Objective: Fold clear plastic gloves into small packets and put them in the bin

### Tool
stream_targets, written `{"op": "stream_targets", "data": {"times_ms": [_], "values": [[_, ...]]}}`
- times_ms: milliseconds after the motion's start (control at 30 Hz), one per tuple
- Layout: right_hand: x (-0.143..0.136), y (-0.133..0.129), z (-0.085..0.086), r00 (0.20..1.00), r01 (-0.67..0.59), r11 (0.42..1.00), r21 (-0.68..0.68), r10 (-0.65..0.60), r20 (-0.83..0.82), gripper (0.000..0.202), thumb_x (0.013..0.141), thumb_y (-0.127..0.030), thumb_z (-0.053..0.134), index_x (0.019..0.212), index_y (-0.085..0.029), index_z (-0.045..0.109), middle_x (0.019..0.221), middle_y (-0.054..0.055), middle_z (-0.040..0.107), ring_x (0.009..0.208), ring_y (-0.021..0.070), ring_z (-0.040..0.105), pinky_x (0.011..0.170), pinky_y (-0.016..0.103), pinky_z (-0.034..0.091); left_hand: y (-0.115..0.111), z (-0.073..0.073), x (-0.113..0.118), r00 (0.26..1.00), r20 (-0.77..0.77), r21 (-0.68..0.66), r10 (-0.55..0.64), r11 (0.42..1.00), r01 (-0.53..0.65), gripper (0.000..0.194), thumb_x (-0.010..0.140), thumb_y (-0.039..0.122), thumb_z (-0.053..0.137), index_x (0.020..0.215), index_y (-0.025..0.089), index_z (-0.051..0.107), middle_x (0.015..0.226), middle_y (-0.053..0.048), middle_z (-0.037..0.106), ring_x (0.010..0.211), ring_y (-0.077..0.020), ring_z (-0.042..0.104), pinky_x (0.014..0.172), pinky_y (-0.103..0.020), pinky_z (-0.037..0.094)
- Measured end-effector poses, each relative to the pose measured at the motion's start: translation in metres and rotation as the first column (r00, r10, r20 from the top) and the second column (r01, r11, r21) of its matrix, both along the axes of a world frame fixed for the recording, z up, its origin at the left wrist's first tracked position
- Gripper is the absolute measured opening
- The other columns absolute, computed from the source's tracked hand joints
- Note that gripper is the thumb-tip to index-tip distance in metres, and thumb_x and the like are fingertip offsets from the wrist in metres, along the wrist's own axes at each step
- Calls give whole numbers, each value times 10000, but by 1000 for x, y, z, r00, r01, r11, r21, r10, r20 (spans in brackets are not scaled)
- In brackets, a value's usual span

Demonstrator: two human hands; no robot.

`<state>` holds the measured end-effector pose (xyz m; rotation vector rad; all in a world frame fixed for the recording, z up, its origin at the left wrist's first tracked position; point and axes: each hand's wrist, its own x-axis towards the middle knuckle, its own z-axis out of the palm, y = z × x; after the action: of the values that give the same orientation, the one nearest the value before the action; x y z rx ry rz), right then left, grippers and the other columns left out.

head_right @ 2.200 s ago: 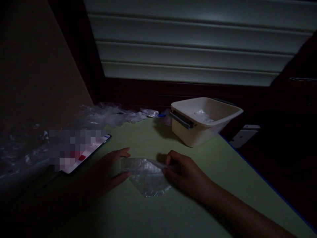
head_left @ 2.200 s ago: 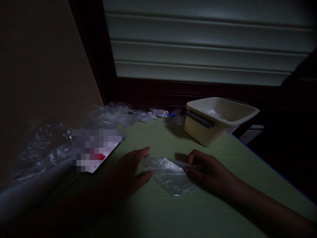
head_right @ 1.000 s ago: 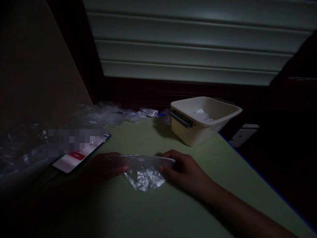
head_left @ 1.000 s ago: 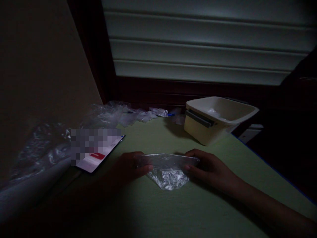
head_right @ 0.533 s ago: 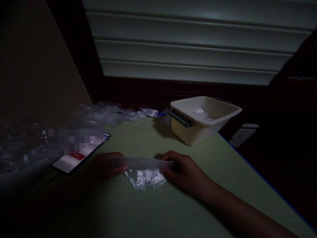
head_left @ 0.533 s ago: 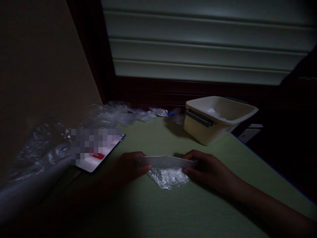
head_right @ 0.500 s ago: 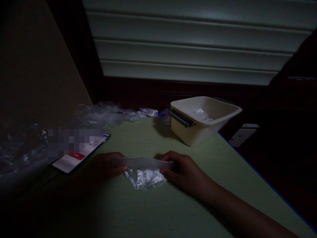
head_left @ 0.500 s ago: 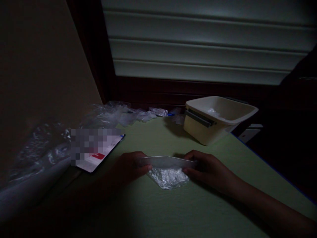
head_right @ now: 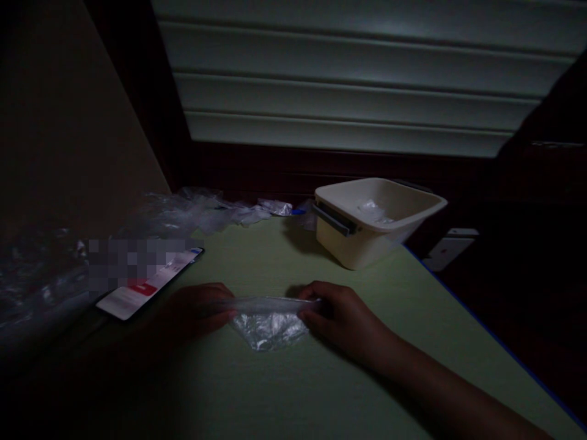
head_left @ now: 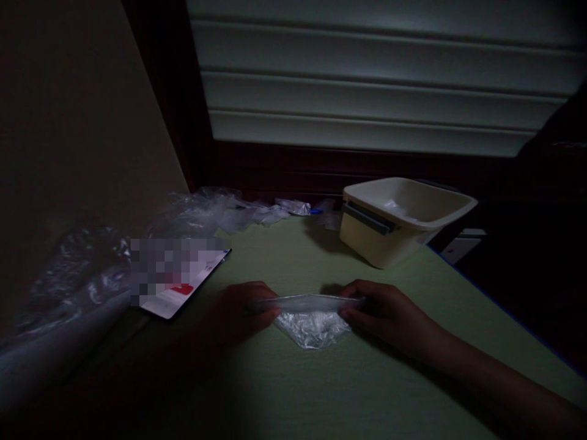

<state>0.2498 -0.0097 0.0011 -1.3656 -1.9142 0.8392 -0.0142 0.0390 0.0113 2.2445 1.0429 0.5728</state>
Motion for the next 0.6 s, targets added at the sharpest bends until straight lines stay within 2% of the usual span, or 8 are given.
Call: {"op": "stream_targets", "data": {"times_ms": [233, 400, 600], "values": [[0, 0, 0, 999, -42, 999, -1, 42, 14, 67, 791, -207, 586, 835, -179, 627, 745, 19, 641, 649, 147, 582, 569, 252, 456, 2, -11, 1, 995, 95, -35, -6, 999, 9, 179, 732, 278, 503, 711, 158, 634, 721, -39, 643, 638, -165, 595, 585, -251, 451], [2, 0, 0, 998, -46, 998, 33, 44, 49, 73, 804, -199, 562, 799, -186, 633, 738, 15, 629, 666, 149, 583, 600, 261, 453, 3, -18, 0, 950, 304, -14, -65, 997, 73, 143, 694, 230, 514, 702, 168, 642, 759, -44, 670, 702, -176, 628, 642, -268, 483], [1, 0, 4, 991, -88, 990, 106, 76, 106, 114, 784, -141, 520, 778, -182, 626, 733, 28, 623, 654, 149, 579, 592, 267, 439, 4, -24, -1, 963, 247, 93, -106, 992, 85, 152, 735, 223, 512, 748, 169, 653, 771, -38, 666, 707, -166, 626, 651, -268, 481]]}}
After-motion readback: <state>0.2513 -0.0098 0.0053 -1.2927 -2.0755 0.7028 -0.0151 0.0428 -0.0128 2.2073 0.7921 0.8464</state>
